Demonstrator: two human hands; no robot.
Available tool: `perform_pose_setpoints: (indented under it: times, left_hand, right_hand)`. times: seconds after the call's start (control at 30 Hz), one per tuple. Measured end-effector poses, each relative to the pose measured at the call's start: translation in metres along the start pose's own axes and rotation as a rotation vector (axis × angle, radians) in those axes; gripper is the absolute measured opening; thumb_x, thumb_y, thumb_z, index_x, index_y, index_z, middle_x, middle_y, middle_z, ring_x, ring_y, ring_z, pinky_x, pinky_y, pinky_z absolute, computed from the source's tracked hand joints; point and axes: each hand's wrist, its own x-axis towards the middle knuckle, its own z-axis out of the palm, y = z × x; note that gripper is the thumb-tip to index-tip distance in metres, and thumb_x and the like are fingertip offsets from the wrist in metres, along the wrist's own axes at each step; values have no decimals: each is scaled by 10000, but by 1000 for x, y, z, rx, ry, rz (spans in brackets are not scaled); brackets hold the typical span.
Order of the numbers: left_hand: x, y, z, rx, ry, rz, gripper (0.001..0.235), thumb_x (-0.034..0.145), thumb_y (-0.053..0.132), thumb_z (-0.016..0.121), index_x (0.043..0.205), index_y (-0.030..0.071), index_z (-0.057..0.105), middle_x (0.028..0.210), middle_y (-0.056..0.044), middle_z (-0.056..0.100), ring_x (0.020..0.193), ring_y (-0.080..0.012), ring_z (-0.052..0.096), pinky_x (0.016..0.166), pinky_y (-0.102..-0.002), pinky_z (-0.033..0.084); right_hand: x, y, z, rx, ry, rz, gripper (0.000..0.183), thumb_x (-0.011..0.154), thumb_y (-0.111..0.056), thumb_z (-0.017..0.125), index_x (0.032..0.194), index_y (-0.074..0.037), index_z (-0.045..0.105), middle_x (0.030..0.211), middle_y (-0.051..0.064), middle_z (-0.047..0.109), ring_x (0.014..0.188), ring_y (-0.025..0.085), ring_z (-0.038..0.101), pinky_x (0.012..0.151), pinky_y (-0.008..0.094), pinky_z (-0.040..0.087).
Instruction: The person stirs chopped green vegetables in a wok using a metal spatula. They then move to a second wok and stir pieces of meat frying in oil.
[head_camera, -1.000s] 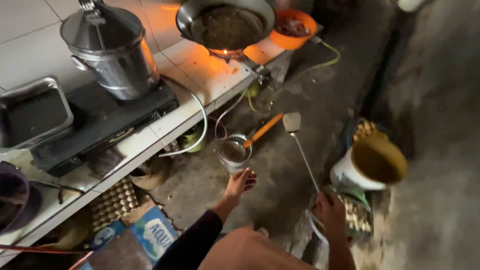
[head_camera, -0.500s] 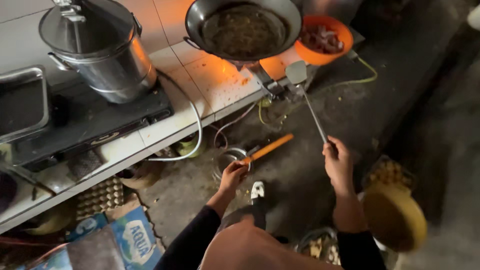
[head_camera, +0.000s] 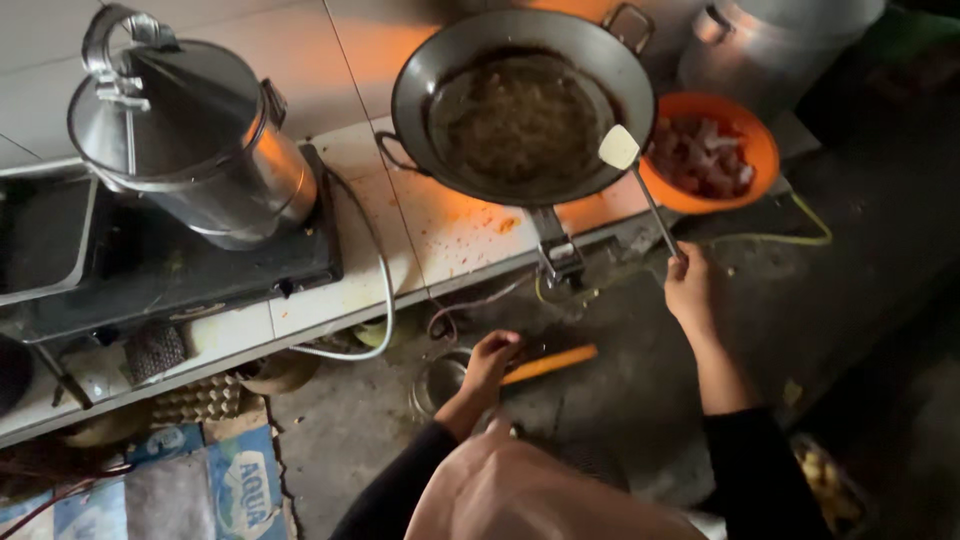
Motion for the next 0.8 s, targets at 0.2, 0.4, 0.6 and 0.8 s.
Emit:
perform_pose_setpoints:
  times: [0.2,0.4,0.6,0.8]
  left_hand:
    - [19,-13,14,-99,142,124,95,973,54,634,1052,62,686,874,-13,659,728,-110,595,624,-257,460]
    - [31,-6,71,-305,293,251,73,999,107,652,1044,51,659,858,3,635,705,-101,571,612,-248,448]
    - [39,1,123,-357,489,185,202,973,221,652,1118,82,672,918,7,671,800,-99,644,718,-257,528]
    - [31,-15,131,-370,519,207,210,975,226,656,1115,70,679,959,-17,706,848,-123,673,743,-270,544]
  right_hand:
    - [114,47,61,-95,-170,-16,163,965,-67,621,1102,4,673,1026,266,686,1003,470,648,840,539,508]
    - [216,85,127,-198,-247,-167,160,903,-75,639,1008,34,690,1046,310,681,982,491,659,823,554,522]
    - [273,76,182,-231,-455,18,181,886,-81,641,1005,32,717,1055,300,697,1012,474,671,846,539,542]
    - [286,54,219,-209,-562,40,203,870,-88,642,1002,29,743,1064,291,712,1042,458,683,869,525,562]
